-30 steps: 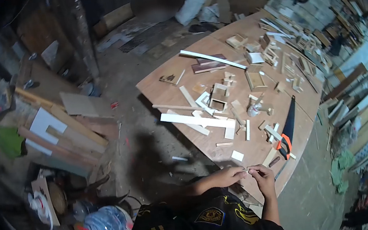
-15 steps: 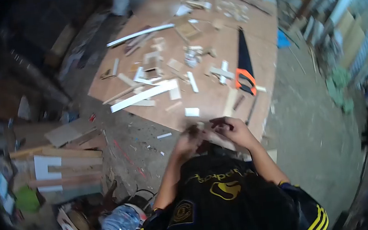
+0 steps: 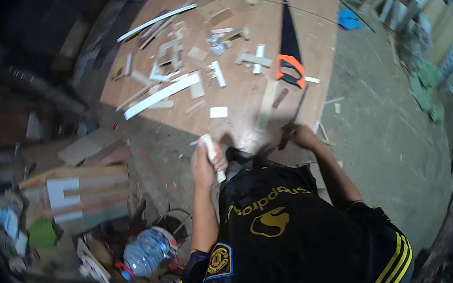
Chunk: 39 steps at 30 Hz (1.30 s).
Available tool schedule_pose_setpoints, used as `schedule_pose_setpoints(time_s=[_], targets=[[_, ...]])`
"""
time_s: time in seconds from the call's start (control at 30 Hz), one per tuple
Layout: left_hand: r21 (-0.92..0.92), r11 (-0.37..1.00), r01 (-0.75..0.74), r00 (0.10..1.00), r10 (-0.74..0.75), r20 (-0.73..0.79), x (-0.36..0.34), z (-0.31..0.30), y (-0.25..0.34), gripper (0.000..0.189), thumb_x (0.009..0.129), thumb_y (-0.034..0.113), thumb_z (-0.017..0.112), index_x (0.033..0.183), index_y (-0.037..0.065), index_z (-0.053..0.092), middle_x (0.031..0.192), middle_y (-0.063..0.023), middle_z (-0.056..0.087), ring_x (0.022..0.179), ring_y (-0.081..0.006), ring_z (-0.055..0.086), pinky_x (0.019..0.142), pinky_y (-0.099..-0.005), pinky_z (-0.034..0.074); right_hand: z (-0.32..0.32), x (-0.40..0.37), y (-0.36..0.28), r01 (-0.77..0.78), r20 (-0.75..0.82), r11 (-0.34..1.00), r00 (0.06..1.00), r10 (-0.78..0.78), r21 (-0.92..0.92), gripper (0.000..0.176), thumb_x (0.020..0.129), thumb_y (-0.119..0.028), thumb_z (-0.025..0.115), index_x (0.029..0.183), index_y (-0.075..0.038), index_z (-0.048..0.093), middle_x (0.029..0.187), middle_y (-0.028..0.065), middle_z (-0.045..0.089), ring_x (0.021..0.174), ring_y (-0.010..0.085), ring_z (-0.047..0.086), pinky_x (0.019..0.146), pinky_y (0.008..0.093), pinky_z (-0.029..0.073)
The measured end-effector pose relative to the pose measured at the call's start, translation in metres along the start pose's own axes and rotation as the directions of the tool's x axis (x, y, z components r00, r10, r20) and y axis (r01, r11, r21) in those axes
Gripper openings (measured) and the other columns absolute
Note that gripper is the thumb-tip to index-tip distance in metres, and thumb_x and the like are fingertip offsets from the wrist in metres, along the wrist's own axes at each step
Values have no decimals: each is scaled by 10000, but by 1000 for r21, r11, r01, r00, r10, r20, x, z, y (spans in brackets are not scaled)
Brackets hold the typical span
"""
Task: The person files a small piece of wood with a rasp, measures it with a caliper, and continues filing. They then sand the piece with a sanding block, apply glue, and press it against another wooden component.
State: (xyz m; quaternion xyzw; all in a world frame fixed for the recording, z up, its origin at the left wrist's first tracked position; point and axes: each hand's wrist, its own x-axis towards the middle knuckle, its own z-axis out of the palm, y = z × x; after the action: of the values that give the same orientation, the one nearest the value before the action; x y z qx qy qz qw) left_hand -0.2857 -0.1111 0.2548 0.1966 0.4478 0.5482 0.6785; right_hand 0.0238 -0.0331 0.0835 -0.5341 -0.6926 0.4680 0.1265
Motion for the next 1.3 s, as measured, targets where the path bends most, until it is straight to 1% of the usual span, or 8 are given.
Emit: schedule_pose_setpoints(time_s=[0.27,0.43,0.57,0.7,0.87,0.93,1.1,1.3], targets=[[-114,979,-171,971,186,148,-34,24,23,464,991,473,329,920,37,469,622,-13,392,519,-104,352,495,-249,329,-35,108,22,201,-194,757,897,-398,-622,343,761,-126,622,1098,-180,647,1147,121,600,1030,329,549,881,414,451],[328,872,-364,911,406,-68,-65,34,41,354,985,386,436,956,37,482,664,-40,476,533,-106,434,497,-232,369,-49,104,5,98,-99,635,959,-266,-766,262,798,-194,613,1055,-167,648,1093,95,621,957,316,561,874,430,445],[417,866,-278,917,368,-153,-61,29,35,352,987,393,430,969,48,499,658,-9,469,501,-69,399,447,-200,314,-48,96,-35,110,-314,951,927,-203,-289,260,885,-173,549,1090,-21,597,1009,138,663,958,318,620,884,409,467],[492,813,-312,907,409,-100,-39,45,25,351,987,388,436,1007,48,523,605,36,410,486,-44,346,431,-203,276,-61,37,-165,360,-201,848,932,-303,389,298,958,-119,437,1194,31,542,1261,128,580,1128,194,573,962,306,425],[543,797,-264,957,286,46,-27,73,23,350,999,336,423,1027,15,558,640,46,429,538,-45,378,494,-205,306,-78,-35,-242,821,-331,570,549,-768,39,407,840,2,549,1246,-10,522,938,139,647,681,229,563,651,309,476],[513,812,-278,960,248,127,-27,83,26,356,997,352,425,969,23,559,630,49,424,534,-40,375,491,-200,299,-73,-33,-225,808,-103,574,565,-819,-135,486,845,-70,598,1315,-45,476,1040,156,634,673,287,575,638,336,496],[501,828,-252,965,174,197,-27,77,26,358,995,371,423,923,40,539,614,45,428,520,-34,378,475,-195,296,-81,-32,-235,824,-456,558,462,-761,-97,509,838,-16,572,1328,-115,480,722,61,547,585,233,576,554,359,477],[507,816,-278,945,138,295,-36,76,35,370,971,409,465,946,48,547,594,47,413,478,-34,345,431,-194,255,-55,-33,-227,827,-345,557,503,-793,-74,592,775,31,592,1333,-133,484,691,69,543,535,234,546,496,332,442]])
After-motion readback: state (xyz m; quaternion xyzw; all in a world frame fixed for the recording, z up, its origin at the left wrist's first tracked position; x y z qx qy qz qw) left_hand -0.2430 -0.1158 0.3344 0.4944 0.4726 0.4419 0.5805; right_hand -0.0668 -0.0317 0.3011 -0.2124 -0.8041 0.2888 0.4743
